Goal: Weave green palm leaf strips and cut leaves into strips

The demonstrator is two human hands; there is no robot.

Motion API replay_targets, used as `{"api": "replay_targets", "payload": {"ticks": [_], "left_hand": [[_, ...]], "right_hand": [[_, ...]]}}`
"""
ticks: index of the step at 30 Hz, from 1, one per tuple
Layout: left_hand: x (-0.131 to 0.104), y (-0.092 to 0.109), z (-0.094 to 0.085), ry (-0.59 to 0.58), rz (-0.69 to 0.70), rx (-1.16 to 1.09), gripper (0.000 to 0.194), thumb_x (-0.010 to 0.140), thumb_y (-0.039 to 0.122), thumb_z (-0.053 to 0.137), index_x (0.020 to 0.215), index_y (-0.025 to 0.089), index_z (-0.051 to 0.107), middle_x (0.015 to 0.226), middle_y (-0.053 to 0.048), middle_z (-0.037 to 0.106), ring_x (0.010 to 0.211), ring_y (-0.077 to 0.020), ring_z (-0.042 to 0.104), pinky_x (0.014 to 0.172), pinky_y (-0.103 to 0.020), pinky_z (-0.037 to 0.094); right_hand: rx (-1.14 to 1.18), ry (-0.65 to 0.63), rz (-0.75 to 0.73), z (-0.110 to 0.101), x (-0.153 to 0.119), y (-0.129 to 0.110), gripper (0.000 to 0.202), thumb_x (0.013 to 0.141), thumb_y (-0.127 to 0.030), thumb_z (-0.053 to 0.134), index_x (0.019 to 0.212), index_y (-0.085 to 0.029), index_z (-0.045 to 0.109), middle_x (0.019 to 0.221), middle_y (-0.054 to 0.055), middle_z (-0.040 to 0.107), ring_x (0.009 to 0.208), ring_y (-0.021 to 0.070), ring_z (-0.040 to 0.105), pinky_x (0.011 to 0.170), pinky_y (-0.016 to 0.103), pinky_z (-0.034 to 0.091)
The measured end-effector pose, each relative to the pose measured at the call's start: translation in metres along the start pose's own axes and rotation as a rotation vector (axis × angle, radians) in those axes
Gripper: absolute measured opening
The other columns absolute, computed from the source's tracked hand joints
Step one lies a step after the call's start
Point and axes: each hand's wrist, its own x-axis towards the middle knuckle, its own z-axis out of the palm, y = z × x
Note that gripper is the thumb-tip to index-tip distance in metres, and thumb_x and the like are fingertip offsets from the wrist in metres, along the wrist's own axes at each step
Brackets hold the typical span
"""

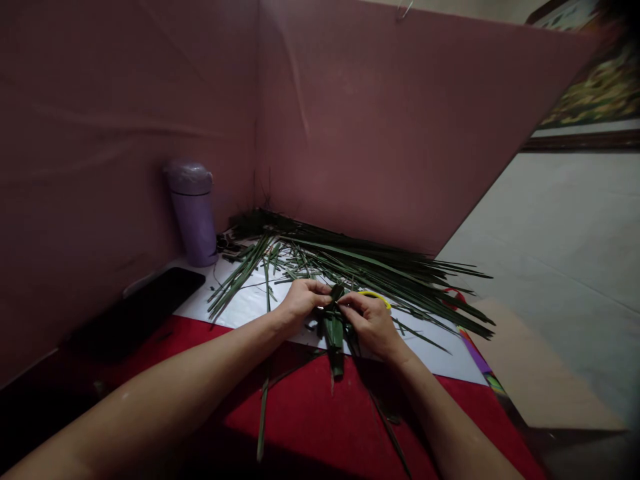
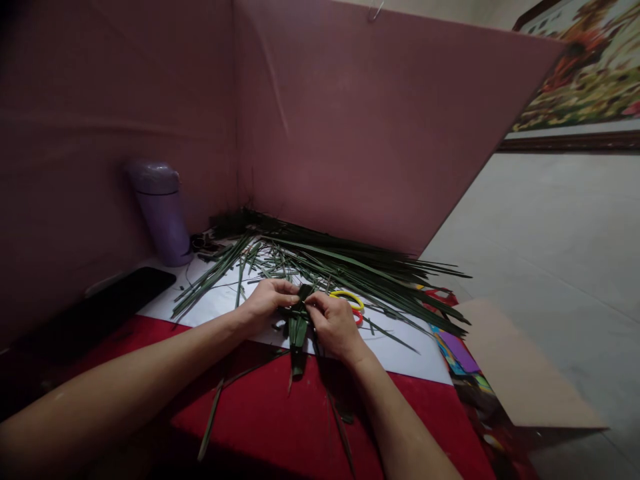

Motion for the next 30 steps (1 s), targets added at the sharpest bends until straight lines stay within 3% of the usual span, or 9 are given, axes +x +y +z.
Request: {"api": "replay_targets", "payload": {"ticks": [19, 30], "left_hand": [[-0.0015, 0.0061, 0.0013, 0.054, -0.023, -0.023, 0.015, 0.05, 0.01, 0.066, 0.063, 0.011, 0.06, 0.053, 0.001, 0.056, 0.046, -0.0093, 0.05, 0.049, -0.023, 0.035], [-0.0014, 0.0053, -0.0012, -0.014, -0.015, -0.011, 0.015, 0.051, 0.013, 0.067, 0.065, 0.011, 0.062, 0.055, 0.0, 0.057, 0.046, -0.0091, 0.05, 0.048, -0.023, 0.035]], "right_hand": [[0.087, -0.036, -0.003, -0.0029, 0.0028, -0.0001, 0.018, 0.079, -0.018, 0.049, 0.077, -0.02, 0.066, 0.069, 0.0, 0.066, 0.064, 0.0135, 0.059, 0.059, 0.023, 0.041], [0.088, -0.021, -0.019, -0.0021, 0.0035, 0.004, 0.017, 0.079, -0.019, 0.049, 0.077, -0.02, 0.066, 0.069, 0.0, 0.066, 0.064, 0.0139, 0.059, 0.061, 0.023, 0.042]]}}
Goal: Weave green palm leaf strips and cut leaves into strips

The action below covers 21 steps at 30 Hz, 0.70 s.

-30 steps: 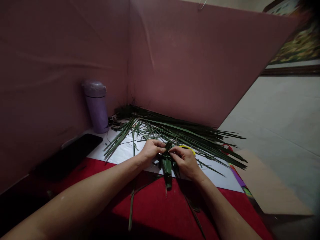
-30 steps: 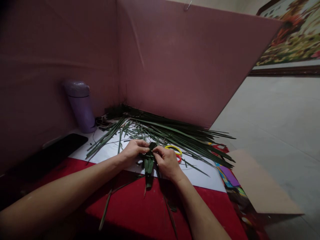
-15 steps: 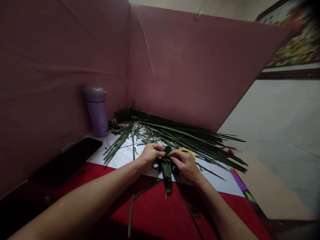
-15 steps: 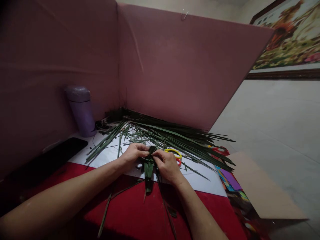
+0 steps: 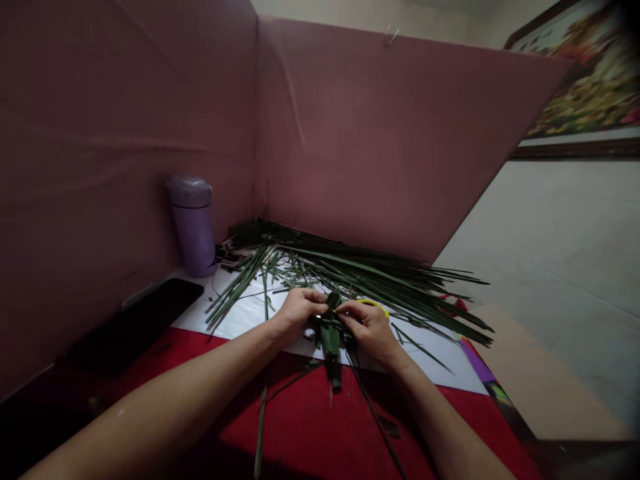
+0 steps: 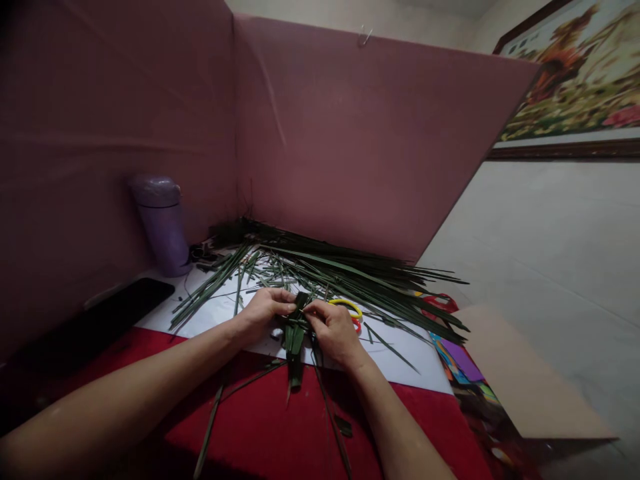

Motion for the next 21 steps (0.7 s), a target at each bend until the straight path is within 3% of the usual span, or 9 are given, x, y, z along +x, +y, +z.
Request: {"api": "replay_targets", "payload": {"ticks": [9, 21], "left_hand": [[-0.0015, 0.0052, -0.0006, -0.024, -0.105, -0.04, 0.014, 0.051, 0.012, 0.066, 0.064, 0.012, 0.06, 0.051, 0.002, 0.054, 0.042, -0.0078, 0.046, 0.045, -0.022, 0.033], [-0.0007, 0.0033, -0.0028, -0.038, -0.112, -0.048, 0.012, 0.051, 0.01, 0.064, 0.063, 0.011, 0.06, 0.049, 0.001, 0.054, 0.041, -0.0088, 0.047, 0.044, -0.023, 0.033]], "right_hand": [[0.099, -0.01, 0.029, 0.0003, 0.0005, 0.0037, 0.015, 0.079, -0.02, 0.05, 0.074, -0.019, 0.064, 0.068, -0.001, 0.062, 0.064, 0.0125, 0.056, 0.06, 0.022, 0.04], [0.113, 0.001, 0.034, 0.002, 0.0005, 0.004, 0.014, 0.079, -0.02, 0.052, 0.073, -0.019, 0.064, 0.066, -0.002, 0.061, 0.062, 0.012, 0.055, 0.058, 0.021, 0.039]]}}
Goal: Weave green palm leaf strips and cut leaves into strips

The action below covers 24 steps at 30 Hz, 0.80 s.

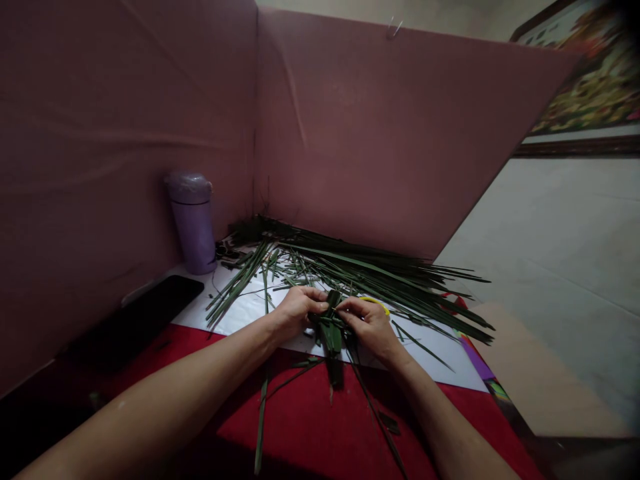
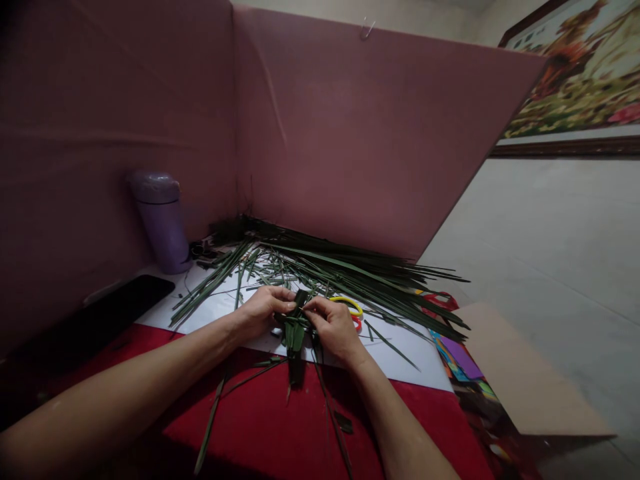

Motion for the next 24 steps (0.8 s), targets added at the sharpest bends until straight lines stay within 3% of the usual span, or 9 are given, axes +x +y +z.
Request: {"api": "replay_targets", "payload": {"ticks": [24], "left_hand": [[0.0018, 0.0003, -0.0018, -0.031, -0.021, -0.03, 0.012, 0.052, 0.008, 0.065, 0.063, 0.011, 0.061, 0.05, 0.0, 0.054, 0.042, -0.0094, 0.047, 0.046, -0.023, 0.033]], "right_hand": [[0.086, -0.052, 0.031, -0.0046, 0.0015, -0.0023, 0.012, 0.078, -0.021, 0.053, 0.073, -0.019, 0.064, 0.068, -0.001, 0.061, 0.066, 0.0127, 0.054, 0.061, 0.022, 0.039]]}}
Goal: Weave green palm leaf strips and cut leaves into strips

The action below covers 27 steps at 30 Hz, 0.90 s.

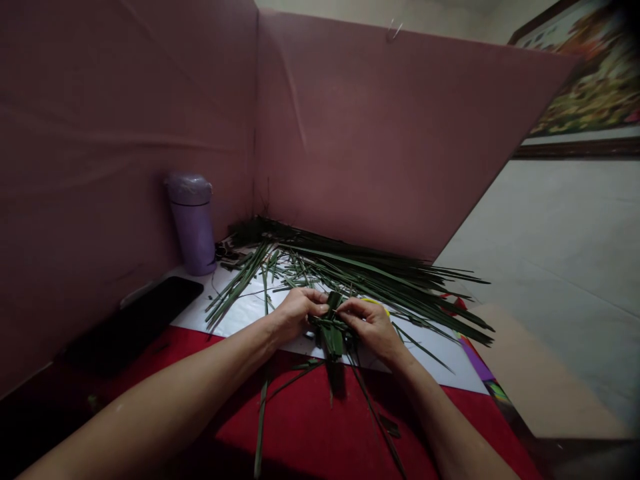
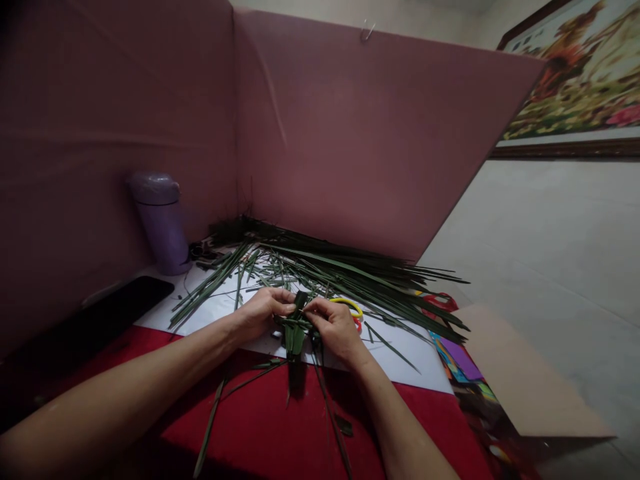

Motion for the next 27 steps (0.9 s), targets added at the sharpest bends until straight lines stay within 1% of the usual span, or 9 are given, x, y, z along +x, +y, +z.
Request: {"api": "replay_targets", "payload": {"ticks": [6, 11, 16, 20, 23, 27], "left_hand": [[-0.0038, 0.0031, 0.0034, 0.02, -0.004, 0.02, 0.01, 0.052, 0.007, 0.063, 0.061, 0.011, 0.06, 0.049, 0.0, 0.054, 0.042, -0.0094, 0.048, 0.046, -0.023, 0.032], [-0.0036, 0.0038, 0.0026, -0.016, 0.0, 0.025, 0.01, 0.053, 0.006, 0.062, 0.063, 0.01, 0.061, 0.05, 0.0, 0.054, 0.041, -0.0094, 0.047, 0.045, -0.024, 0.031], [-0.0031, 0.0026, 0.0022, -0.009, 0.01, 0.018, 0.01, 0.053, 0.005, 0.062, 0.061, 0.01, 0.06, 0.051, 0.0, 0.055, 0.042, -0.0089, 0.048, 0.047, -0.023, 0.033], [-0.0047, 0.0039, 0.0033, -0.006, 0.005, 0.031, 0.01, 0.054, 0.005, 0.062, 0.062, 0.01, 0.061, 0.05, 0.001, 0.054, 0.041, -0.0082, 0.046, 0.045, -0.023, 0.032], [-0.0052, 0.0042, 0.0029, -0.021, -0.013, 0.031, 0.009, 0.054, 0.006, 0.062, 0.062, 0.01, 0.061, 0.05, 0.0, 0.054, 0.04, -0.0084, 0.045, 0.045, -0.023, 0.031], [-0.004, 0.003, 0.002, -0.029, 0.007, 0.026, 0.01, 0.054, 0.005, 0.061, 0.063, 0.011, 0.062, 0.051, 0.0, 0.055, 0.041, -0.0089, 0.047, 0.045, -0.023, 0.032]], "right_hand": [[0.019, -0.001, 0.011, -0.0006, 0.0012, -0.0012, 0.013, 0.078, -0.023, 0.053, 0.071, -0.018, 0.063, 0.067, -0.001, 0.059, 0.065, 0.0133, 0.052, 0.061, 0.023, 0.039], [0.076, -0.001, 0.016, 0.0006, 0.0016, -0.001, 0.011, 0.076, -0.024, 0.054, 0.071, -0.019, 0.062, 0.067, -0.001, 0.059, 0.065, 0.0131, 0.052, 0.062, 0.024, 0.039], [0.149, 0.003, 0.036, 0.0029, 0.0013, 0.0034, 0.009, 0.076, -0.025, 0.056, 0.072, -0.019, 0.061, 0.07, -0.001, 0.06, 0.067, 0.0133, 0.053, 0.063, 0.024, 0.04], [0.183, 0.01, 0.043, 0.0043, 0.0016, 0.0054, 0.009, 0.075, -0.026, 0.057, 0.071, -0.019, 0.061, 0.07, -0.001, 0.059, 0.067, 0.013, 0.053, 0.065, 0.025, 0.04], [0.218, 0.005, 0.055, 0.0052, 0.0015, 0.0058, 0.009, 0.076, -0.027, 0.057, 0.071, -0.019, 0.06, 0.07, -0.001, 0.058, 0.067, 0.0127, 0.052, 0.065, 0.025, 0.041], [0.233, 0.017, 0.061, 0.0071, 0.0007, 0.0073, 0.009, 0.076, -0.026, 0.056, 0.071, -0.019, 0.058, 0.07, -0.001, 0.057, 0.067, 0.0125, 0.052, 0.065, 0.024, 0.041]]}}
